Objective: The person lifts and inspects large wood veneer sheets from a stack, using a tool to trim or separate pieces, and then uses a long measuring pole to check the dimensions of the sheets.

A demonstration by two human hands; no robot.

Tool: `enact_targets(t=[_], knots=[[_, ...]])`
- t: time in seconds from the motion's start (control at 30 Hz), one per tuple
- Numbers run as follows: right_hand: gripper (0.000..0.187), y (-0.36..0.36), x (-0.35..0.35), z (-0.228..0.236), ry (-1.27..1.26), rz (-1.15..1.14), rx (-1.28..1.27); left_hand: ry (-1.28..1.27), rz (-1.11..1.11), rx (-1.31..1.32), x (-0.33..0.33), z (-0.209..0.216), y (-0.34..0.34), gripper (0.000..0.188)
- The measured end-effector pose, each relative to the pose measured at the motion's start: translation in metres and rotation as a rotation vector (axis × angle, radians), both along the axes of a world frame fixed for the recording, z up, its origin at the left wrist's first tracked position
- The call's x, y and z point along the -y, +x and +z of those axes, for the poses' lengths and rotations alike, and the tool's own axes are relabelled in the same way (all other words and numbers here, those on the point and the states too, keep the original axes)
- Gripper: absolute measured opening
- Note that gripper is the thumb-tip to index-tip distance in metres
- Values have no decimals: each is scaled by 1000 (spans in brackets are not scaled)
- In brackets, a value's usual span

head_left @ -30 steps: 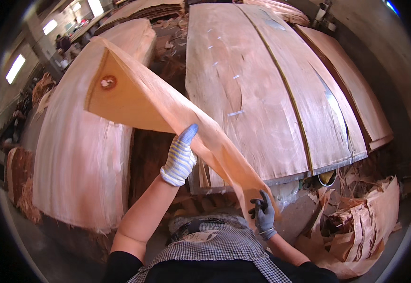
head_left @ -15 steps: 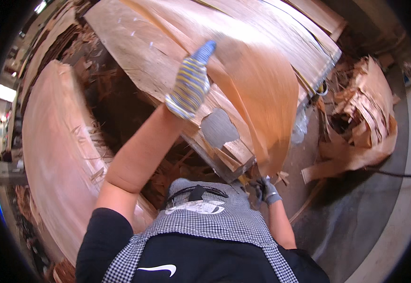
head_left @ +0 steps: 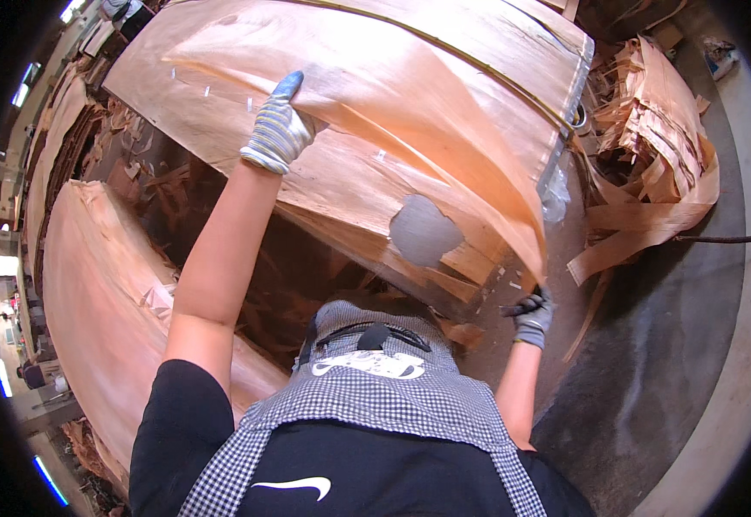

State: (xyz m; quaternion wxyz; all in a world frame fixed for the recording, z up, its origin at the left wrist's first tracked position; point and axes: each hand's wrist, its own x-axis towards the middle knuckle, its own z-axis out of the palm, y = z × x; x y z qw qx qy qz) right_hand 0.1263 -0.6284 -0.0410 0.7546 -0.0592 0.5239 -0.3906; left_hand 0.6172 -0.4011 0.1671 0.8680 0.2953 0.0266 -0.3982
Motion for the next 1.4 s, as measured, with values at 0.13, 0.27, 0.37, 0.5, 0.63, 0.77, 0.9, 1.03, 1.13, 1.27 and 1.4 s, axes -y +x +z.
enact_targets(t=[0.13, 0.27, 0.37, 0.5, 0.63, 0.77, 0.9, 1.03, 1.13, 1.27, 1.4], knots=[[13, 21, -44, 91, -292, 95, 169, 65, -11, -87, -50, -30, 62, 34], [11, 89, -106, 116, -390, 204, -55, 333, 156, 99, -110, -52, 144, 39], [8, 139, -161, 102, -276, 311, -51, 362, 191, 150, -158, -58, 189, 49], [12, 209, -225, 63, -178, 371, -145, 417, 172, 40, -202, -85, 199, 67], [21, 268, -258, 28, -30, 361, -134, 482, 102, -233, -204, -151, 194, 63], [29, 278, -273, 9, 41, 315, -166, 593, -22, -190, -206, -208, 215, 38], [31, 232, -265, 5, -46, -81, -438, 739, 10, -28, -251, -233, 236, 36], [22, 191, -242, 0, -42, -154, -524, 730, 82, -127, -294, -248, 237, 33], [21, 176, -232, -6, -20, -88, -548, 734, 71, -207, -302, -258, 230, 27], [23, 163, -231, -14, 30, -123, -531, 775, 38, -158, -296, -266, 225, 25], [24, 155, -232, -20, 34, -63, -524, 847, 31, -63, -290, -271, 231, 25]])
